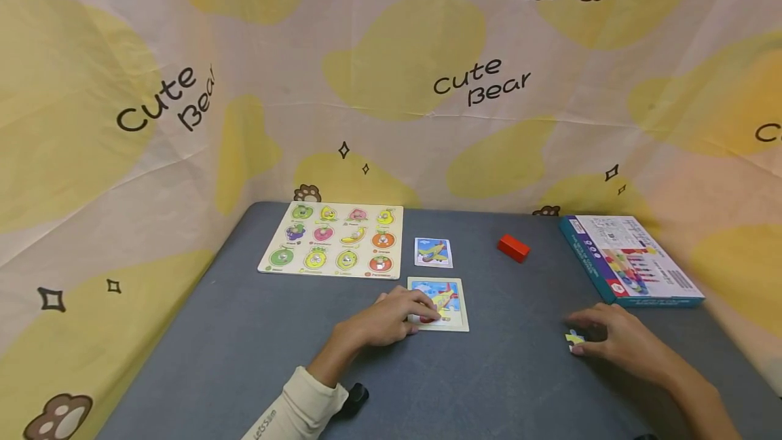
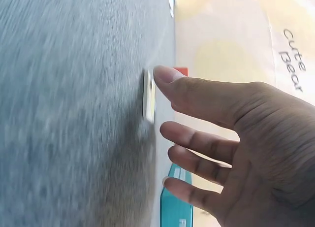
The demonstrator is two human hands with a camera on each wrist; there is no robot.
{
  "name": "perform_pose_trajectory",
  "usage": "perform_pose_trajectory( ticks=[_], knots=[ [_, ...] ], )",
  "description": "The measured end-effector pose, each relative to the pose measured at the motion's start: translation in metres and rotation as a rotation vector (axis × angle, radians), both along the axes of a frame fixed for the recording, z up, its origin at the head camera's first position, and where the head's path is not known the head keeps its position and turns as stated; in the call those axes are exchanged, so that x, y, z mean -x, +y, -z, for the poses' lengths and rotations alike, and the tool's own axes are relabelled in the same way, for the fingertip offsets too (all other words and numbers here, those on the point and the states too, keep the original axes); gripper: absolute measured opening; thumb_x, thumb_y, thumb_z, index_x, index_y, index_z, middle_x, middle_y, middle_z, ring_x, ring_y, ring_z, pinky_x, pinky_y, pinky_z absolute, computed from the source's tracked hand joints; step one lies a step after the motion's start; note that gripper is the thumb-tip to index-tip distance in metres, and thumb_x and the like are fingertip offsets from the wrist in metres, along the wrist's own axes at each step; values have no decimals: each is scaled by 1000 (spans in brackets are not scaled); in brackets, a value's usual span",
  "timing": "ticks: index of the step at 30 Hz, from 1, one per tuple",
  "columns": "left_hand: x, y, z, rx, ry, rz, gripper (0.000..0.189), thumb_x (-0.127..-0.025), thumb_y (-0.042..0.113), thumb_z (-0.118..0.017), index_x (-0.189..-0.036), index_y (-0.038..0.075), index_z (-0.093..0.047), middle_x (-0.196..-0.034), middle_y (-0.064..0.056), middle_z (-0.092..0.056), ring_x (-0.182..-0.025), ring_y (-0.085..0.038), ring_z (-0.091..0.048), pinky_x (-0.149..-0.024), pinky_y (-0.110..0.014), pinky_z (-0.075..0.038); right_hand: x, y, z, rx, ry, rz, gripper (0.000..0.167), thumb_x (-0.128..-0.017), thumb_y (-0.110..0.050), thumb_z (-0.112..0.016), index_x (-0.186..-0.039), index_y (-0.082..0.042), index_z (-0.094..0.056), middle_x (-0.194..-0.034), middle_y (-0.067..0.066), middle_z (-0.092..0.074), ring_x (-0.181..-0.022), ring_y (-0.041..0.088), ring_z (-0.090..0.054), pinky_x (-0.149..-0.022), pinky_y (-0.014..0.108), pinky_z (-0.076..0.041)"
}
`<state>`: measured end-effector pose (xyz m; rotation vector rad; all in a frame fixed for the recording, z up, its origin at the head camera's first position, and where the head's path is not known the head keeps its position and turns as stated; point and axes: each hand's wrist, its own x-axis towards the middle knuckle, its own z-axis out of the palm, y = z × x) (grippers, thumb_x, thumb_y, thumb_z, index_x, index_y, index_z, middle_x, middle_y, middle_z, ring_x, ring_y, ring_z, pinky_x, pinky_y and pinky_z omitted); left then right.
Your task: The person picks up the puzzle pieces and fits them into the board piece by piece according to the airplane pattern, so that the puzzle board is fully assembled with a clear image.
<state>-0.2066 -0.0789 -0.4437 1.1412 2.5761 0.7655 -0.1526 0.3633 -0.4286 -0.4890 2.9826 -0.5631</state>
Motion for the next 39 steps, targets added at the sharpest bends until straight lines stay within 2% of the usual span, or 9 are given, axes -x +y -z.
perform_pose_trajectory(
  ticks=[5, 12, 19, 31, 39],
  knots=[
    [0, 0, -1, -10, -1, -3, 38, -102, 4, -67, -134, 23, -76, -136, 12, -66, -127, -18, -51, -96, -40, -36, -2, 12, 3, -16, 3, 5, 39, -84, -37, -89, -114, -13, -80, -100, -10, -68, -90, 5, -56, -79, 34, -50],
    [-1, 1, -1, -7, -13, -9, 38, -102, 4, -66, -134, 22, -76, -136, 11, -65, -127, -18, -51, -97, -43, -37, -6, 18, 9, 11, 7, 6, 23, -86, -35, -88, -102, -19, -82, -94, -16, -66, -86, -3, -53, -76, 28, -49],
    [0, 1, 0, -4, -9, -9, 38, -103, 5, -66, -134, 23, -76, -137, 11, -65, -127, -18, -51, -98, -42, -37, -9, 17, 11, 8, 66, -12, 15, -85, -35, -89, -95, -26, -82, -89, -20, -64, -84, -5, -51, -74, 28, -49],
    [0, 1, 1, -3, -16, -14, 38, -102, 4, -66, -134, 23, -76, -138, 11, -65, -129, -18, -51, -98, -43, -37, -11, 13, 13, 9, 127, 1, 17, -81, -28, -93, -88, -25, -78, -85, -17, -59, -80, -4, -48, -70, 27, -47],
    [0, 1, 1, -9, -6, -18, 37, -102, 4, -66, -133, 21, -76, -136, 10, -66, -128, -19, -51, -96, -40, -36, -10, 9, 11, -25, 83, 21, 17, -83, -32, -90, -91, -23, -78, -87, -14, -59, -81, -2, -47, -71, 27, -46]
  ],
)
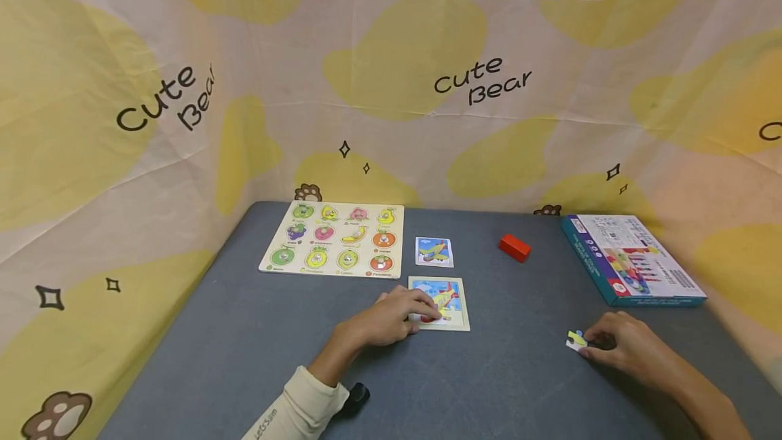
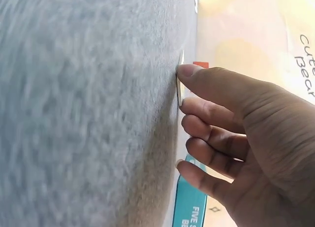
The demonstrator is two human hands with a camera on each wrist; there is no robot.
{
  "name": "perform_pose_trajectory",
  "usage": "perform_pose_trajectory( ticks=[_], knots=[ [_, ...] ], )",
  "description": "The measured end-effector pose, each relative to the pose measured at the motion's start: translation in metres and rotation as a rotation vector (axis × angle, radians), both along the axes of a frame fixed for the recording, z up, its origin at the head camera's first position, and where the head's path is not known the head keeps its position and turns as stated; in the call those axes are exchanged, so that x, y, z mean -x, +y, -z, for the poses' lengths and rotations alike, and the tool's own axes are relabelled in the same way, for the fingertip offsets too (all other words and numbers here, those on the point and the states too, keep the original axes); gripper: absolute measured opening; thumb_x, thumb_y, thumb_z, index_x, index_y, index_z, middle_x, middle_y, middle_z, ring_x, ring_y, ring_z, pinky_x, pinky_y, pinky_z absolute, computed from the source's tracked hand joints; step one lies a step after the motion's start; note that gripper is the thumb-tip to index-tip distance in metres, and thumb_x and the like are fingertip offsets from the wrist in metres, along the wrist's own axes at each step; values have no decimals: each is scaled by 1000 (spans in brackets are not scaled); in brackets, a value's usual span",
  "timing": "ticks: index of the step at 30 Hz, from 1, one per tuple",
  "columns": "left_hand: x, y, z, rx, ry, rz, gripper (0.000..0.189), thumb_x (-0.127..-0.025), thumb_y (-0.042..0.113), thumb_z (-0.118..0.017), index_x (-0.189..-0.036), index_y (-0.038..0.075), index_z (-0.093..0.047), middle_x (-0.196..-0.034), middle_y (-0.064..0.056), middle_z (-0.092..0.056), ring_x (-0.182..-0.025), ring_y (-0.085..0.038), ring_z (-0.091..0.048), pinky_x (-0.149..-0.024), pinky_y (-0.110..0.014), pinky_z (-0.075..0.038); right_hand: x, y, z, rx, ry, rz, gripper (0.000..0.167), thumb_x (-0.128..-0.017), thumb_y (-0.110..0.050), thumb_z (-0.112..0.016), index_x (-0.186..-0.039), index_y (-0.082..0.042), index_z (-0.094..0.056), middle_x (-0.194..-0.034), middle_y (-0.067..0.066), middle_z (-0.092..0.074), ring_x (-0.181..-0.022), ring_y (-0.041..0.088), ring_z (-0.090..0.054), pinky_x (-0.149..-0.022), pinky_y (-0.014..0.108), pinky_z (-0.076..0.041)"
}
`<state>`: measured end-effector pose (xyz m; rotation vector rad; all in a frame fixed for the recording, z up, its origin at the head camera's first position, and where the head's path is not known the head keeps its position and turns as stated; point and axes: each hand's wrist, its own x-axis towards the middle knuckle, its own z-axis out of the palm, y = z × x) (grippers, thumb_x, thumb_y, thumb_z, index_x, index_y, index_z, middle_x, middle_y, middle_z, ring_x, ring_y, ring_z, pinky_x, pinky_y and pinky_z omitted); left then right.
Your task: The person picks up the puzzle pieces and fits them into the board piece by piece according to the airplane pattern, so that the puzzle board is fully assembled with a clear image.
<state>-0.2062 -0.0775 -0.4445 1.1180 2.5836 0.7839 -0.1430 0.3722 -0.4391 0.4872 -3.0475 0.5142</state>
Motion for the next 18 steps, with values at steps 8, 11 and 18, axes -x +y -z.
perform_pose_trajectory(
  ticks=[8, 11, 18],
  knots=[
    [-1, 1, -2, 16, -3, -13, 37, -103, 5, -64, -134, 21, -75, -138, 9, -65, -131, -20, -51, -99, -42, -37, 7, -21, -5, 6, -53, -27, 19, -87, -37, -87, -94, -22, -78, -90, -13, -60, -84, 2, -48, -73, 27, -46],
    [-2, 1, -3, 20, 4, -11, 38, -103, 4, -64, -135, 21, -75, -138, 8, -65, -131, -20, -51, -99, -44, -37, 11, -34, -8, 17, -54, -62, 20, -87, -38, -88, -95, -22, -78, -92, -13, -61, -87, 4, -50, -75, 28, -48],
    [-2, 1, -4, 15, 4, -12, 39, -102, 3, -64, -134, 20, -75, -138, 8, -65, -130, -21, -50, -98, -43, -36, 27, -73, -13, 20, -109, -160, 22, -89, -42, -85, -99, -24, -78, -99, -13, -63, -97, 12, -54, -82, 32, -52]
  ],
)
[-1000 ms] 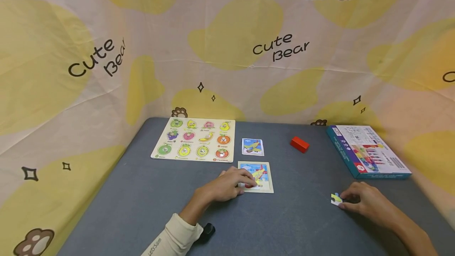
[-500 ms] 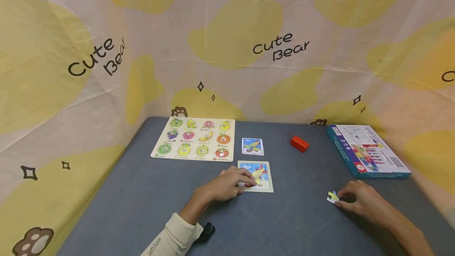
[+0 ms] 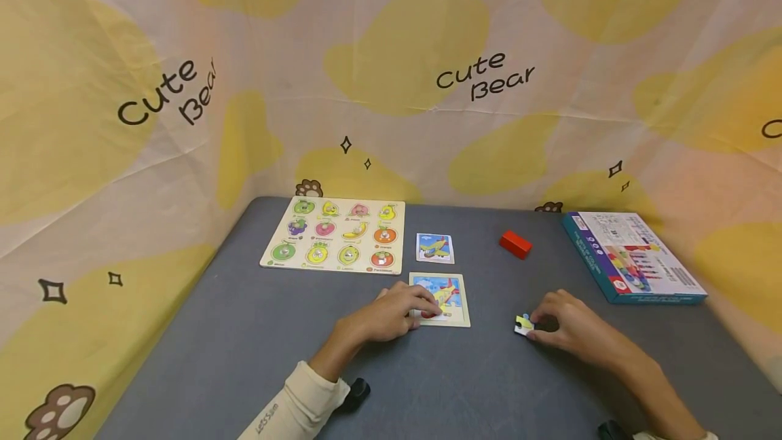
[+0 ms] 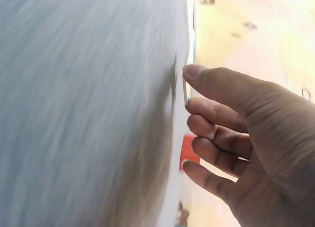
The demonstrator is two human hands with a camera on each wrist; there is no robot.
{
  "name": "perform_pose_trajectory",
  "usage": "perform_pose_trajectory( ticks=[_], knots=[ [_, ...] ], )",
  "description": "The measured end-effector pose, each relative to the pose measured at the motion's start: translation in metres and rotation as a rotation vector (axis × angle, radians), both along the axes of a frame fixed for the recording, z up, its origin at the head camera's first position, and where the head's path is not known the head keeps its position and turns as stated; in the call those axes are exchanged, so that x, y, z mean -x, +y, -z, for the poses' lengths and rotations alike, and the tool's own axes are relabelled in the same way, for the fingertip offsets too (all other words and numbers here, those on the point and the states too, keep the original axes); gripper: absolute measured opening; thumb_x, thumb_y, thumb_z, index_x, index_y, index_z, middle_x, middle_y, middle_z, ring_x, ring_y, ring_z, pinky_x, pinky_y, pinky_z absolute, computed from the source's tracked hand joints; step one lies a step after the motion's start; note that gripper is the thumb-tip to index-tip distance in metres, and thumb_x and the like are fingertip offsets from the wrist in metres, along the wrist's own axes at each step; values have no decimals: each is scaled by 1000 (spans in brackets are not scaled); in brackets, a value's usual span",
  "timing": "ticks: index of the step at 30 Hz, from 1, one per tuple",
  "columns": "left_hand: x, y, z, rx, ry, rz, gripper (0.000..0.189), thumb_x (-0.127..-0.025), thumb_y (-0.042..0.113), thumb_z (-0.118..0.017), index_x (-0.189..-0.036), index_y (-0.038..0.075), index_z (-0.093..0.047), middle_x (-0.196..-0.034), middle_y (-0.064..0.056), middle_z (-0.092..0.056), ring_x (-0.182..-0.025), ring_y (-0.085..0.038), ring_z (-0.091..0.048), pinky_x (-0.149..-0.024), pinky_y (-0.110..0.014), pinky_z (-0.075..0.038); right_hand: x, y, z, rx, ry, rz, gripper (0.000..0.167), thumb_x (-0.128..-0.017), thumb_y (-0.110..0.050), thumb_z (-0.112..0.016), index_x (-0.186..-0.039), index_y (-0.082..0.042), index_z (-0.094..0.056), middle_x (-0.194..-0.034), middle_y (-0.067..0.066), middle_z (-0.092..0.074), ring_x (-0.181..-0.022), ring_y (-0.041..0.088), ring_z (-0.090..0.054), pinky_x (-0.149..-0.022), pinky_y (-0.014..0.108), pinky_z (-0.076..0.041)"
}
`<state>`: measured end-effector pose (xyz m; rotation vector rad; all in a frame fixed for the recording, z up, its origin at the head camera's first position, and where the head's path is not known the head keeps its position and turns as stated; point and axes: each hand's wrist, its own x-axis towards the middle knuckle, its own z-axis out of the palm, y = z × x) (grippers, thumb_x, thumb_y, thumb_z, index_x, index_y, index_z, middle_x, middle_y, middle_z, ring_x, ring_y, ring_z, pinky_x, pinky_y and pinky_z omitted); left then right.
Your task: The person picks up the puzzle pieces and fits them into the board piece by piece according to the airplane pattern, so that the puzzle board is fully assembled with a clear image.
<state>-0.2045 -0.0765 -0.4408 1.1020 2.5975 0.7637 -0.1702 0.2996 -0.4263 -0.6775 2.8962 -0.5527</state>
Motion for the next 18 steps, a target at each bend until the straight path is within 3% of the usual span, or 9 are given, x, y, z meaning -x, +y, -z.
perform_pose_trajectory(
  ticks=[6, 18],
  knots=[
    [1, -1, 1, 7, 13, 6, 39, -102, 3, -64, -134, 21, -75, -138, 7, -65, -129, -21, -50, -98, -43, -37, 11, -37, 0, 25, 25, -87, 19, -90, -41, -85, -99, -26, -78, -99, -14, -62, -98, 11, -52, -82, 31, -53],
    [1, -1, 0, -4, 15, 8, 39, -100, 1, -65, -132, 21, -76, -136, 8, -66, -127, -20, -51, -96, -43, -37, 30, -83, 3, 41, 75, -159, 18, -89, -32, -87, -100, -20, -80, -98, -13, -63, -97, 10, -52, -85, 33, -52]
  ],
)
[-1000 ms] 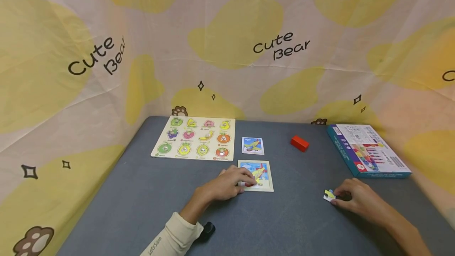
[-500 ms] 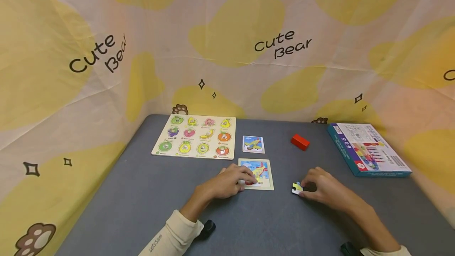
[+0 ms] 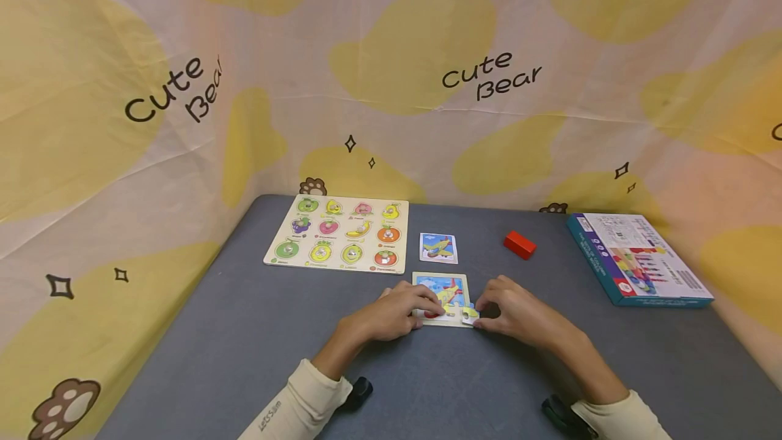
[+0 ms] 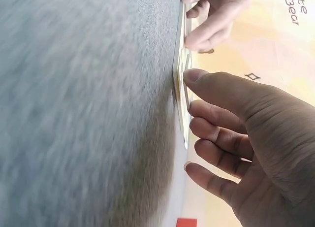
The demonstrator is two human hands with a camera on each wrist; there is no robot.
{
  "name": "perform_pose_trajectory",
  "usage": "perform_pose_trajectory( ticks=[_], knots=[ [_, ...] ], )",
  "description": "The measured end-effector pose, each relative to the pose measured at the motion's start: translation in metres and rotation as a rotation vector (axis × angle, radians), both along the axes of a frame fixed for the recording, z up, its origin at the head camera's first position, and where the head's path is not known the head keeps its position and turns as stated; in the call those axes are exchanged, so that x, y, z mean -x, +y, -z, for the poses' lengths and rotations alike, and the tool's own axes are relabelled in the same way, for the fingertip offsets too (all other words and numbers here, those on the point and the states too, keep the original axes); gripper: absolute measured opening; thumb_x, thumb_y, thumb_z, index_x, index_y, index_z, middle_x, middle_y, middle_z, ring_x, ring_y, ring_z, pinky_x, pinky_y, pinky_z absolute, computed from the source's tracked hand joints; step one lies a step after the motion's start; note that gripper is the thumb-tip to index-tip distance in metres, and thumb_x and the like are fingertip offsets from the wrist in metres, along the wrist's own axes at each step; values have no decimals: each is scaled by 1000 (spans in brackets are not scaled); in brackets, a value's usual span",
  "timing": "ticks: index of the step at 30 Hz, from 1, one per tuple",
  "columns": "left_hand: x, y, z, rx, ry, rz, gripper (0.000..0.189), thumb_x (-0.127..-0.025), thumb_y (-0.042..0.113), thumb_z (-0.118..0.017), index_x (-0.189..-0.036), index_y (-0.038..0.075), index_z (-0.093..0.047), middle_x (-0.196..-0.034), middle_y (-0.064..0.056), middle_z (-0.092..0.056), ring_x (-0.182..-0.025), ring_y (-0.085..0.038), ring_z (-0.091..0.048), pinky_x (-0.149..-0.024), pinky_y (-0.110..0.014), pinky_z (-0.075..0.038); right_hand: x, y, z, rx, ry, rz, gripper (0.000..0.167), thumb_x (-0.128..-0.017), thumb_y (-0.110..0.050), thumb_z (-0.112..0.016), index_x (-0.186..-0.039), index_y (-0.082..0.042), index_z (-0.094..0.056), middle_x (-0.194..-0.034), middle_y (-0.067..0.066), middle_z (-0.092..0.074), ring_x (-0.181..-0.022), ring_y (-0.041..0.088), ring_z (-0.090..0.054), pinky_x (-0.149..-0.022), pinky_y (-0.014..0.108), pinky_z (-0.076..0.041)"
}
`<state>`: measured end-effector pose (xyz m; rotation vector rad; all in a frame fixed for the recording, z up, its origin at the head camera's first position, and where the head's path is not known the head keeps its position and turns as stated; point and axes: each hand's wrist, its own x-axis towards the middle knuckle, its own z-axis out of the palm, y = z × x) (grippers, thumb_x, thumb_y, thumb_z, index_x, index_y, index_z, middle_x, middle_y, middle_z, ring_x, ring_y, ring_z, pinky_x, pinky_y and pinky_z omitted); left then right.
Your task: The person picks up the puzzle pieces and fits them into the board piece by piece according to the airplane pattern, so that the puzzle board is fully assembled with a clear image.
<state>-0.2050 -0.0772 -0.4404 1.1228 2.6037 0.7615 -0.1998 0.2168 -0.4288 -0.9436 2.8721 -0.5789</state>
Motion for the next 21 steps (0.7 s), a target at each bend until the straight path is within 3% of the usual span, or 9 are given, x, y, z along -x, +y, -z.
perform_pose_trajectory(
  ticks=[21],
  knots=[
    [0, 0, 0, 2, -17, -6, 39, -101, 2, -64, -133, 22, -76, -137, 9, -65, -126, -18, -51, -94, -42, -36, 11, -19, 3, 17, -50, -9, 21, -92, -30, -85, -108, -17, -81, -103, -9, -66, -100, 14, -54, -89, 38, -52]
  ],
)
